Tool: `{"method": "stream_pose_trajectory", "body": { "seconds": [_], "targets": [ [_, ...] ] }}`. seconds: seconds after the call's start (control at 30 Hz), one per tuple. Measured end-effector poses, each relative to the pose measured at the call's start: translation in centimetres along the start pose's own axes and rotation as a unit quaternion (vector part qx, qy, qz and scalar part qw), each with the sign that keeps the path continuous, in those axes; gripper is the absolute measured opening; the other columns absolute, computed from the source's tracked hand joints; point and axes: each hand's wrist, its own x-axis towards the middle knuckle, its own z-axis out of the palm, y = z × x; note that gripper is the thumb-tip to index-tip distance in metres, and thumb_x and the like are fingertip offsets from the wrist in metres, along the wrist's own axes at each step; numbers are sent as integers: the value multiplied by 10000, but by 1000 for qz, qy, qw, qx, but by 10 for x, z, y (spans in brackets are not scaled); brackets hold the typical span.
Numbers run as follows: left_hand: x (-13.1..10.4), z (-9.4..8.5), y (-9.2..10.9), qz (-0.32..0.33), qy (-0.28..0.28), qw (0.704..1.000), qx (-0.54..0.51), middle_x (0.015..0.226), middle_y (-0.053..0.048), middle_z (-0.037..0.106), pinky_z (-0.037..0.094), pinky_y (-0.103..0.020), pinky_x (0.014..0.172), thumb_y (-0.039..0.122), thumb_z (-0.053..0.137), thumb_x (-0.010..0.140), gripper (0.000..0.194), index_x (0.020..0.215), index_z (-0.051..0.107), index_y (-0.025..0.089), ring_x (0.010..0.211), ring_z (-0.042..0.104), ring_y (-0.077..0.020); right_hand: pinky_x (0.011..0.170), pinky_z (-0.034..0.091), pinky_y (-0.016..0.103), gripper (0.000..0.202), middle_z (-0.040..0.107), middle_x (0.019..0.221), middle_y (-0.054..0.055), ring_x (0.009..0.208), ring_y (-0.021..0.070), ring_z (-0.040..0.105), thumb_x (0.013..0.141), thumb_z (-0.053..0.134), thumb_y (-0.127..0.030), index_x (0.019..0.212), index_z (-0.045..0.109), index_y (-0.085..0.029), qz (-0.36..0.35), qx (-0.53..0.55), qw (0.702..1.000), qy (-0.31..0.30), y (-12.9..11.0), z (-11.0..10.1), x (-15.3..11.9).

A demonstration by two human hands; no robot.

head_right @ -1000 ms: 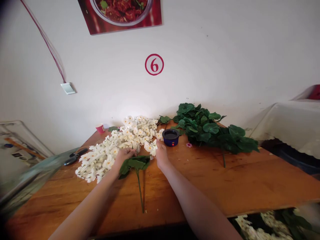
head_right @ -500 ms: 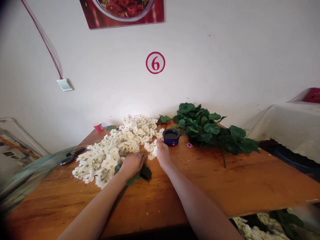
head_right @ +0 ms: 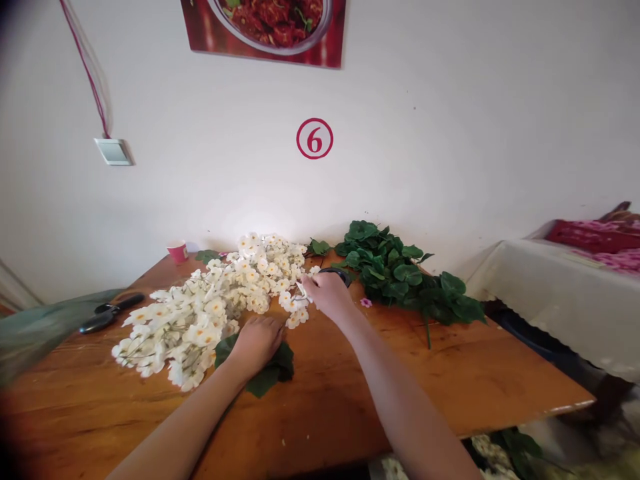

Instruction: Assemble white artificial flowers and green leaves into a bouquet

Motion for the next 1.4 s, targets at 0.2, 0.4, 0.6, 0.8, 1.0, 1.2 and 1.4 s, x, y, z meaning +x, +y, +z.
{"method": "stream_pose_trajectory", "body": {
  "seconds": [0.2,0.4,0.6,0.8,1.0,1.2,1.4],
  "targets": [
    [1,3,-3,-21,9,1000,-15,911,-98,680,413,-384,790,306,373,963,309,933,655,183,897,620,-273,488,200,293,512,473,458,13,431,128,397,893,430,-494,477,483,-200,17,-230,971,-63,16,-46,55],
    [5,4,-4,-43,8,998,-35,879,-84,679,409,-378,769,310,365,961,325,855,649,192,875,626,-269,521,244,284,458,573,555,61,518,152,494,893,484,-387,503,597,-174,28,-293,950,-102,60,-47,90],
    [5,5,-5,-41,12,997,-57,860,-82,668,394,-368,773,295,368,957,306,840,633,195,852,613,-256,541,280,274,493,651,671,103,628,186,577,942,404,-386,592,671,-164,38,-321,940,-112,89,-28,94],
    [6,8,-7,-59,1,995,-76,867,-69,675,395,-363,764,305,378,952,282,875,630,204,868,614,-260,560,305,276,490,685,741,130,697,210,615,957,379,-370,674,712,-151,33,-339,931,-127,93,-11,96],
    [11,11,-13,-86,-40,989,-116,931,-85,679,410,-336,784,364,378,952,313,938,640,192,914,624,-250,549,297,281,507,689,746,132,690,206,615,963,357,-373,704,725,-140,36,-345,930,-123,89,-11,98],
    [18,12,-25,-66,-85,974,-201,852,-64,666,398,-293,705,332,384,934,297,826,623,193,829,617,-215,546,283,282,539,676,726,106,671,204,596,973,316,-403,698,710,-159,43,-331,938,-91,82,-29,100],
    [17,5,-26,-76,-38,957,-278,812,-43,654,378,-268,666,348,397,918,297,845,638,190,767,592,-185,538,246,283,496,618,618,83,580,175,531,943,389,-386,574,637,-165,45,-287,955,-62,78,-33,91]
  ]
}}
